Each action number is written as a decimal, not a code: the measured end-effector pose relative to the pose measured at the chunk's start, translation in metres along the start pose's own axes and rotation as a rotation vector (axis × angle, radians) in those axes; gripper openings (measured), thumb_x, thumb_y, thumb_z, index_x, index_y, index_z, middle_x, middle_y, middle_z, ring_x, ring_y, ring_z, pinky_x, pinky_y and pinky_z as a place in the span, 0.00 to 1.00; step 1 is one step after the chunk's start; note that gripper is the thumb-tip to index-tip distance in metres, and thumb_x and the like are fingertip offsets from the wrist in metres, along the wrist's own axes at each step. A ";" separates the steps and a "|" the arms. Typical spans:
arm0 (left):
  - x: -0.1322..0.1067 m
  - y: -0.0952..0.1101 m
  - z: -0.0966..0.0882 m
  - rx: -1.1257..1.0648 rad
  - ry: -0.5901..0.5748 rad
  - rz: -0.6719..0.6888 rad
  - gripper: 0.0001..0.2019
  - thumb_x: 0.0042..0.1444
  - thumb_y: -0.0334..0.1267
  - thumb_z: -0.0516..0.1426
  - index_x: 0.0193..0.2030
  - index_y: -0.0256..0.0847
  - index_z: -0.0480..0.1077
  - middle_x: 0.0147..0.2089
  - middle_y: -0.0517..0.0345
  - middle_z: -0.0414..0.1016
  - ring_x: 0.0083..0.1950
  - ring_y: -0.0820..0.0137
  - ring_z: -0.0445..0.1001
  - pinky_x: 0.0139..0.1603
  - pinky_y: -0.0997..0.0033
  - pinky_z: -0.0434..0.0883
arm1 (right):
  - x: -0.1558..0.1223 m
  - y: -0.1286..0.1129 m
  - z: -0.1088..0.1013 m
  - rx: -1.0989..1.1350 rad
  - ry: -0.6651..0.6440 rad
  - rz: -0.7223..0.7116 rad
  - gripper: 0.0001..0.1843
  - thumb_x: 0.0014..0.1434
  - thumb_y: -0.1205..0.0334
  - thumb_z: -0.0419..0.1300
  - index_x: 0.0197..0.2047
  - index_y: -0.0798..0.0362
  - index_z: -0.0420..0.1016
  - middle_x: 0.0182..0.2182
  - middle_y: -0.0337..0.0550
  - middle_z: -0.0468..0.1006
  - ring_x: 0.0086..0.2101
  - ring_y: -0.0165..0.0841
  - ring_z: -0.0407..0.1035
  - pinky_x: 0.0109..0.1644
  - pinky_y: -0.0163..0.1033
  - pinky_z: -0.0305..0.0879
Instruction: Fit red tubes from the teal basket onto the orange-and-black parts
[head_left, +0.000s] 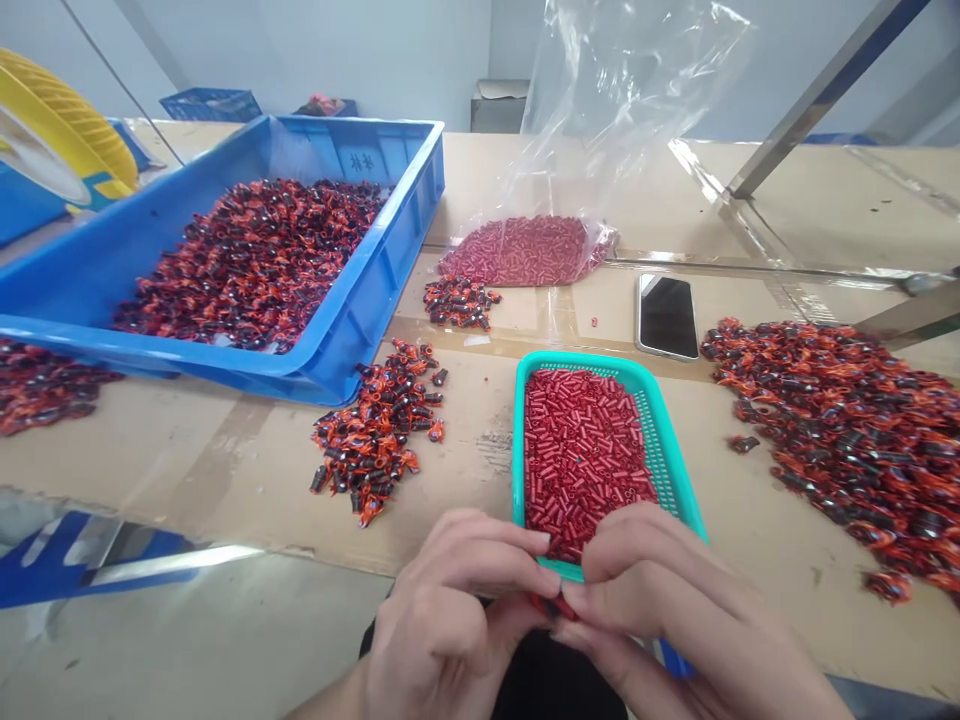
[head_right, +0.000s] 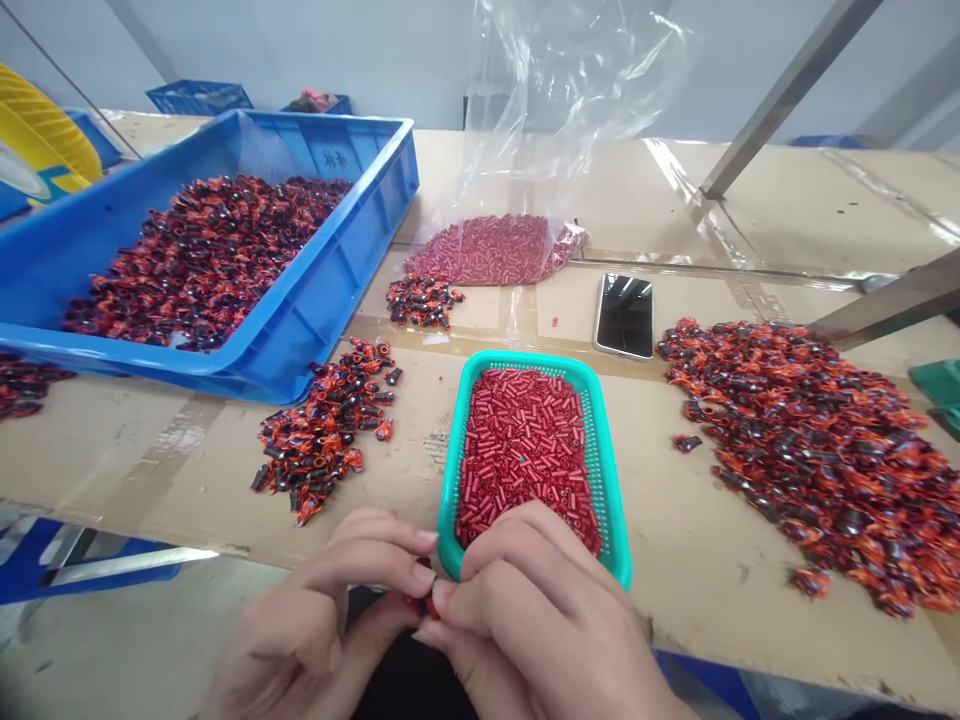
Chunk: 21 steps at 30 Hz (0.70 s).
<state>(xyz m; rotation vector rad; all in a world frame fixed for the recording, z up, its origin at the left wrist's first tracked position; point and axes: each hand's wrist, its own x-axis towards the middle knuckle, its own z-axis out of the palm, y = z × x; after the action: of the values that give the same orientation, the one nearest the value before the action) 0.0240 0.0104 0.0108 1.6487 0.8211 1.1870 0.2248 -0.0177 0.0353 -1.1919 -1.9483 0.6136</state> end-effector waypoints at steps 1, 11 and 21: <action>0.001 0.000 0.001 -0.001 0.008 0.018 0.22 0.58 0.19 0.65 0.24 0.43 0.61 0.40 0.67 0.88 0.43 0.64 0.86 0.49 0.59 0.75 | 0.000 0.001 0.000 0.050 -0.007 0.057 0.09 0.67 0.69 0.64 0.37 0.48 0.69 0.33 0.39 0.78 0.34 0.30 0.75 0.39 0.32 0.76; 0.001 0.001 0.011 -0.146 0.095 0.015 0.21 0.63 0.29 0.67 0.29 0.43 0.57 0.43 0.75 0.88 0.39 0.70 0.86 0.51 0.61 0.70 | -0.009 0.004 0.002 0.422 -0.086 0.332 0.17 0.70 0.47 0.61 0.59 0.37 0.75 0.40 0.37 0.83 0.39 0.30 0.80 0.48 0.31 0.77; -0.007 0.007 0.019 0.065 0.018 -0.003 0.14 0.68 0.31 0.62 0.51 0.60 0.77 0.41 0.70 0.88 0.38 0.67 0.85 0.52 0.62 0.68 | -0.021 0.020 0.023 0.535 -0.034 0.322 0.21 0.68 0.40 0.60 0.46 0.46 0.85 0.34 0.45 0.82 0.32 0.36 0.80 0.33 0.33 0.79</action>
<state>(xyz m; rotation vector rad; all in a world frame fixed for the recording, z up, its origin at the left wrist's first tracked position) 0.0397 -0.0043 0.0126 1.6912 0.8812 1.1853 0.2228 -0.0280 -0.0005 -1.1489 -1.4823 1.2387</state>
